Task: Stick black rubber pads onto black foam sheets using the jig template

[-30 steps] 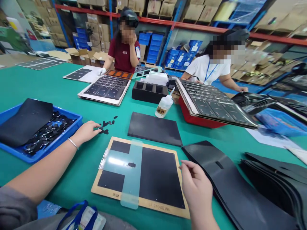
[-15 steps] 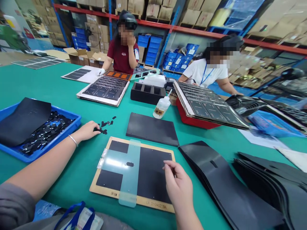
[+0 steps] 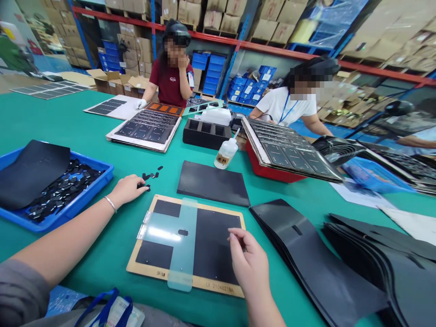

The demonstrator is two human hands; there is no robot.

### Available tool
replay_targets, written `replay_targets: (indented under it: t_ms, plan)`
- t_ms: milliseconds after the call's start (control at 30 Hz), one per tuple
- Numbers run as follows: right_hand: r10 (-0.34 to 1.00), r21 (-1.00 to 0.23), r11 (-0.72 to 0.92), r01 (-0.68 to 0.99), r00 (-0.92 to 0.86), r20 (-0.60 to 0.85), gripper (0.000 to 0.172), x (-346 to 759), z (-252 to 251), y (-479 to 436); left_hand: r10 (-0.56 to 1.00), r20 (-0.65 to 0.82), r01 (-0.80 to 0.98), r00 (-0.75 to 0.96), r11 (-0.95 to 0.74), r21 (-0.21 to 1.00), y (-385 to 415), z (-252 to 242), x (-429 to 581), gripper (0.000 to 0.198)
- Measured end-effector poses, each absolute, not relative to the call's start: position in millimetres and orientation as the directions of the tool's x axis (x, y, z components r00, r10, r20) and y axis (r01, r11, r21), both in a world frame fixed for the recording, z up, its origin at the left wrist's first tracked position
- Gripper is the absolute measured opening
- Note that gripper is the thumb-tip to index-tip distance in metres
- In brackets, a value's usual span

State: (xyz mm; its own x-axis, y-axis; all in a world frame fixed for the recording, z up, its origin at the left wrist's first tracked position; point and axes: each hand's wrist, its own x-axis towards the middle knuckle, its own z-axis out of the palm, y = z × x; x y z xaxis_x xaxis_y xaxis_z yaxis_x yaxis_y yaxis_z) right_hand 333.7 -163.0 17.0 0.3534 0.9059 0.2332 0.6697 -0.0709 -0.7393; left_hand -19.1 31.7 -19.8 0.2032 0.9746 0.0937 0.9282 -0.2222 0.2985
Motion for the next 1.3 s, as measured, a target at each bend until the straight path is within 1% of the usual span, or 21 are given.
replay_targets:
  t_ms: [167, 367, 433, 533, 700, 800, 867, 900, 933, 967, 1000, 1033, 1100, 1133, 1167, 1233, 1300]
  plan:
    - [0.908, -0.726, -0.059, 0.685, 0.339, 0.246, 0.030, 328.1, 19.9, -162.4, 0.986, 0.087, 0.940, 0.144, -0.164, 0.300, 32.5, -23.2, -6.7, 0.024]
    - [0.909, -0.746, -0.047, 0.664, 0.338, 0.243, 0.028, 321.1, 22.1, -162.8, 0.988, 0.060, 0.917, 0.145, -0.157, 0.366, 36.8, -25.3, -1.5, 0.013]
    - [0.915, -0.752, -0.045, 0.657, 0.329, 0.233, 0.027, 320.5, 21.1, -163.0, 0.987, 0.056, 0.906, 0.151, -0.161, 0.391, 36.6, -25.6, 0.0, 0.012]
    - [0.924, -0.753, -0.036, 0.657, 0.308, 0.225, 0.027, 319.1, 21.0, -163.7, 0.988, 0.051, 0.885, 0.148, -0.155, 0.439, 35.4, -27.5, 1.8, 0.015]
    - [0.927, -0.761, -0.014, 0.648, 0.295, 0.234, 0.023, 312.2, 28.4, -164.7, 0.986, 0.048, 0.831, 0.158, -0.159, 0.533, 32.7, -26.4, 2.3, 0.031]
    - [0.930, -0.763, 0.016, 0.647, 0.271, 0.250, 0.021, 307.9, 32.4, -164.1, 0.980, 0.100, 0.796, 0.170, -0.197, 0.572, 22.0, -10.3, 7.7, 0.035]
    - [0.936, -0.761, 0.052, 0.647, 0.235, 0.263, 0.020, 303.7, 35.3, -163.2, 0.974, 0.147, 0.695, 0.172, -0.225, 0.683, 5.0, 7.8, 18.5, 0.040]
    - [0.939, -0.762, 0.077, 0.643, 0.211, 0.273, 0.018, 300.6, 37.4, -162.7, 0.972, 0.154, 0.549, 0.176, -0.227, 0.805, -6.8, 17.6, 26.4, 0.044]
    - [0.942, -0.766, 0.108, 0.634, 0.182, 0.283, 0.017, 296.6, 40.1, -162.0, 0.966, 0.120, 0.324, 0.229, -0.191, 0.927, -20.2, 26.9, 35.5, 0.049]
    - [0.945, -0.773, 0.149, 0.617, 0.142, 0.295, 0.017, 291.8, 43.6, -161.2, 0.941, 0.050, 0.101, 0.335, -0.089, 0.991, -34.6, 34.8, 45.2, 0.056]
    - [0.949, -0.782, 0.203, 0.590, 0.080, 0.306, 0.018, 286.4, 47.5, -160.2, 0.886, -0.015, -0.086, 0.463, 0.062, 0.994, -49.0, 40.8, 55.0, 0.061]
    - [0.950, -0.790, 0.262, 0.555, -0.005, 0.312, 0.022, 280.5, 51.7, -159.1, 0.814, -0.071, -0.205, 0.576, 0.228, 0.952, -62.5, 44.5, 64.1, 0.063]
    - [0.929, -0.800, 0.370, 0.472, -0.191, 0.317, 0.027, 269.1, 58.8, -156.2, 0.663, -0.139, -0.303, 0.736, 0.506, 0.808, -83.7, 44.4, 78.3, 0.063]
    - [0.913, -0.806, 0.402, 0.434, -0.253, 0.320, 0.026, 264.1, 61.1, -154.6, 0.599, -0.156, -0.313, 0.785, 0.601, 0.736, -90.7, 41.1, 83.0, 0.060]
    - [0.904, -0.814, 0.417, 0.405, -0.279, 0.324, 0.021, 260.1, 62.3, -153.1, 0.551, -0.167, -0.313, 0.818, 0.669, 0.674, -95.3, 36.5, 85.9, 0.058]
    - [0.908, -0.832, 0.409, 0.375, -0.261, 0.328, 0.009, 254.9, 61.5, -150.3, 0.490, -0.180, -0.308, 0.853, 0.751, 0.584, -98.6, 25.5, 87.6, 0.053]
    - [0.921, -0.848, 0.380, 0.371, -0.241, 0.307, 0.007, 253.3, 58.0, -148.0, 0.464, -0.185, -0.309, 0.866, 0.790, 0.530, -97.8, 16.1, 85.9, 0.048]
